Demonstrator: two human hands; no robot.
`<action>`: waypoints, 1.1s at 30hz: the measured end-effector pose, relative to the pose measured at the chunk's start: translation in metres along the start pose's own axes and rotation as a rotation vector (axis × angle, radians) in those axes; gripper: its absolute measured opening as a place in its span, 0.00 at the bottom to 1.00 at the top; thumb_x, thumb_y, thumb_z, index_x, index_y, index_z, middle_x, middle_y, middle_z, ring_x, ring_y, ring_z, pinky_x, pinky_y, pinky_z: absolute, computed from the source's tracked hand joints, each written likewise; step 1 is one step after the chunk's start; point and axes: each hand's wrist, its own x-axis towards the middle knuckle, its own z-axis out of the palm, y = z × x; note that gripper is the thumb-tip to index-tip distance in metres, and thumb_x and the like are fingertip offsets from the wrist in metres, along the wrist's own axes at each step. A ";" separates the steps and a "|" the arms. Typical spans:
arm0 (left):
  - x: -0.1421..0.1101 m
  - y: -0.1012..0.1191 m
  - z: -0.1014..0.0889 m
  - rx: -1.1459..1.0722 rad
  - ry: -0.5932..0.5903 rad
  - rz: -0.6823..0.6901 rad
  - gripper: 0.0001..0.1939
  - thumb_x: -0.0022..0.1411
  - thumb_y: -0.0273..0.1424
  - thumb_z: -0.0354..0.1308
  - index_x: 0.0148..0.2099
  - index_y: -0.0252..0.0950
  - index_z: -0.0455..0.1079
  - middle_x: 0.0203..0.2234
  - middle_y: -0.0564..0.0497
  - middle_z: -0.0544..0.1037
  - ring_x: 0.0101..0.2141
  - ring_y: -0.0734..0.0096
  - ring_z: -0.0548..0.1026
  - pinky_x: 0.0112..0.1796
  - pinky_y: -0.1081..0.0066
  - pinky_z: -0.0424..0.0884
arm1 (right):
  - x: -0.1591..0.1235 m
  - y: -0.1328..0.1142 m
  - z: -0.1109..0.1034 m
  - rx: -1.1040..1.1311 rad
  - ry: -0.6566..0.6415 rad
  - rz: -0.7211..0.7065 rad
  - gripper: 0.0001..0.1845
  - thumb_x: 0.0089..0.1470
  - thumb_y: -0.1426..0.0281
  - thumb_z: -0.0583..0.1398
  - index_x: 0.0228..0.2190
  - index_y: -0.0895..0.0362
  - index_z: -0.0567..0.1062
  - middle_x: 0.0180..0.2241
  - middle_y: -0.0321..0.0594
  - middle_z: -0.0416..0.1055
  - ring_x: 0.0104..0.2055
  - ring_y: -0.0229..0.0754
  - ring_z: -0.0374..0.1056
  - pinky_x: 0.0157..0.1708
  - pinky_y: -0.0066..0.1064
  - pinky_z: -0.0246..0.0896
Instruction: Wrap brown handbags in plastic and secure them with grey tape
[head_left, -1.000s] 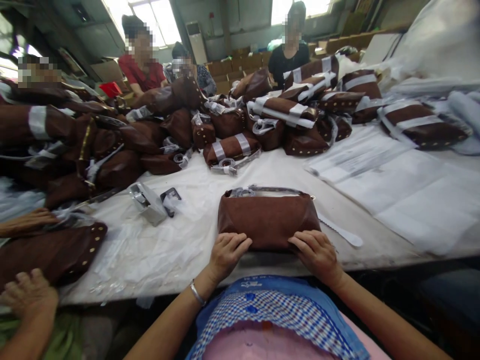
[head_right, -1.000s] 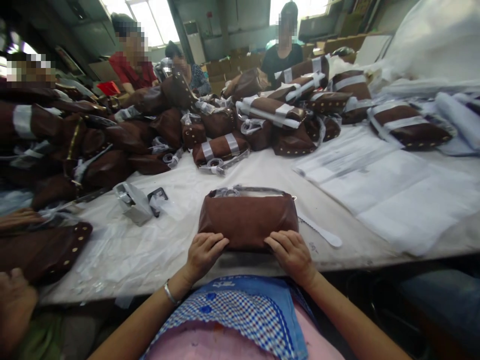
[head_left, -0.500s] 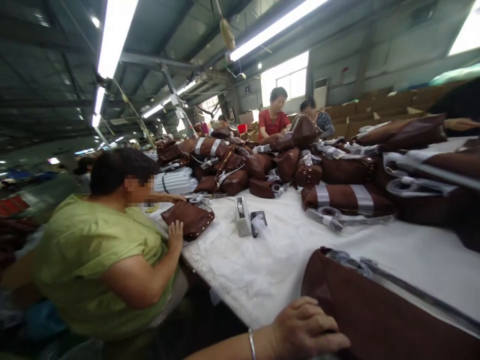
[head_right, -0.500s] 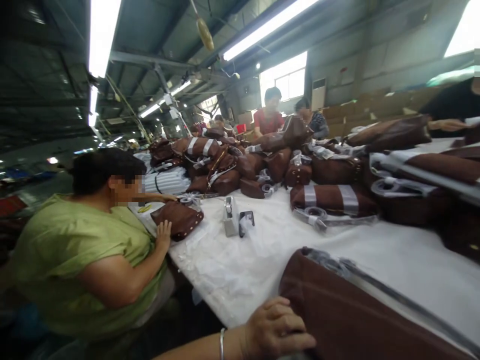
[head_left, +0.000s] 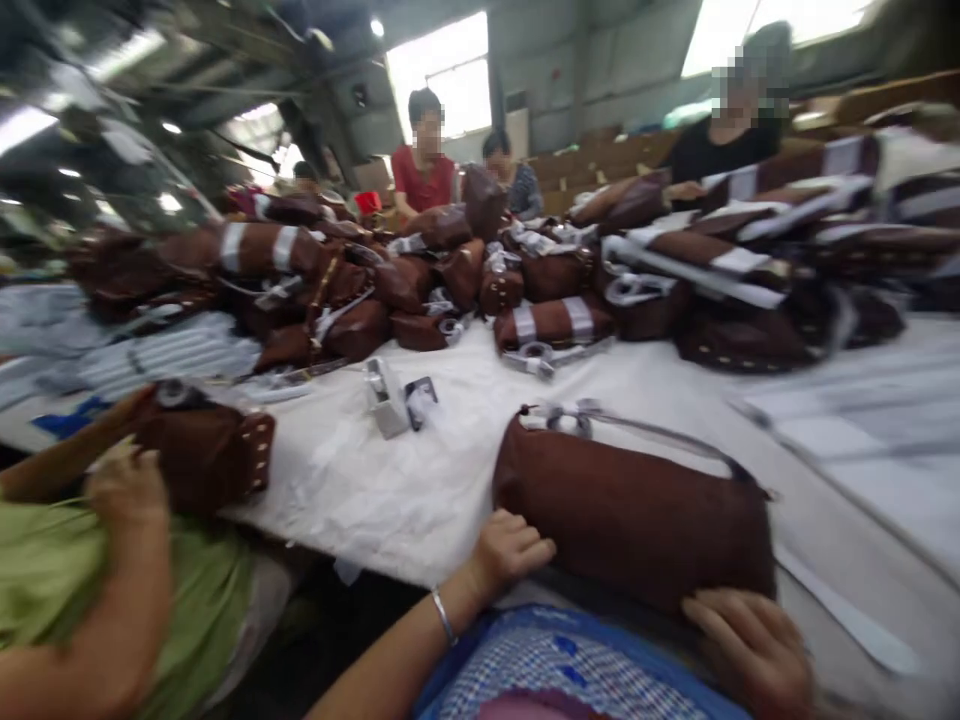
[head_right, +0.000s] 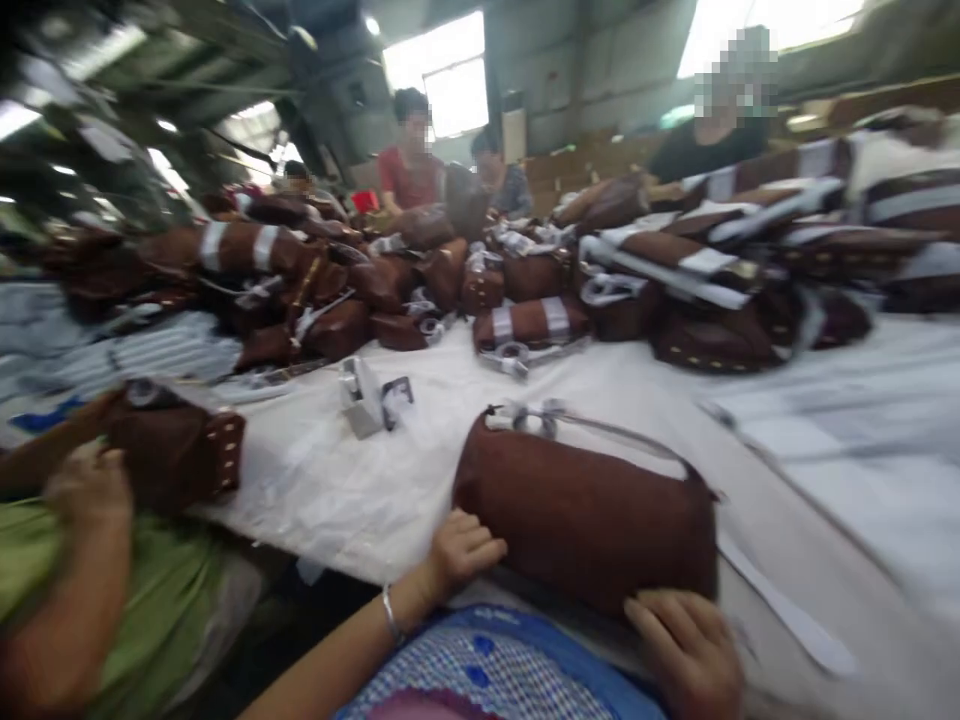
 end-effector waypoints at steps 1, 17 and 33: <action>0.001 -0.002 0.002 -0.037 0.026 -0.004 0.09 0.70 0.27 0.53 0.38 0.39 0.73 0.17 0.56 0.68 0.23 0.73 0.64 0.29 0.67 0.52 | -0.007 -0.003 -0.004 -0.092 0.033 -0.039 0.12 0.56 0.71 0.60 0.35 0.40 0.80 0.29 0.33 0.78 0.32 0.46 0.74 0.36 0.40 0.67; 0.003 0.002 0.007 -0.094 0.170 -0.052 0.12 0.71 0.25 0.49 0.35 0.38 0.71 0.18 0.55 0.67 0.23 0.72 0.63 0.28 0.66 0.53 | 0.136 -0.086 -0.030 -0.057 -0.320 -0.211 0.20 0.58 0.72 0.60 0.53 0.48 0.74 0.48 0.39 0.76 0.51 0.47 0.72 0.56 0.42 0.67; 0.005 0.002 0.007 -0.189 0.263 -0.093 0.13 0.72 0.26 0.47 0.37 0.36 0.71 0.17 0.55 0.66 0.23 0.72 0.62 0.28 0.65 0.51 | 0.302 -0.060 0.114 -0.005 -1.226 0.337 0.43 0.43 0.37 0.63 0.51 0.52 0.77 0.50 0.46 0.76 0.51 0.60 0.72 0.53 0.47 0.64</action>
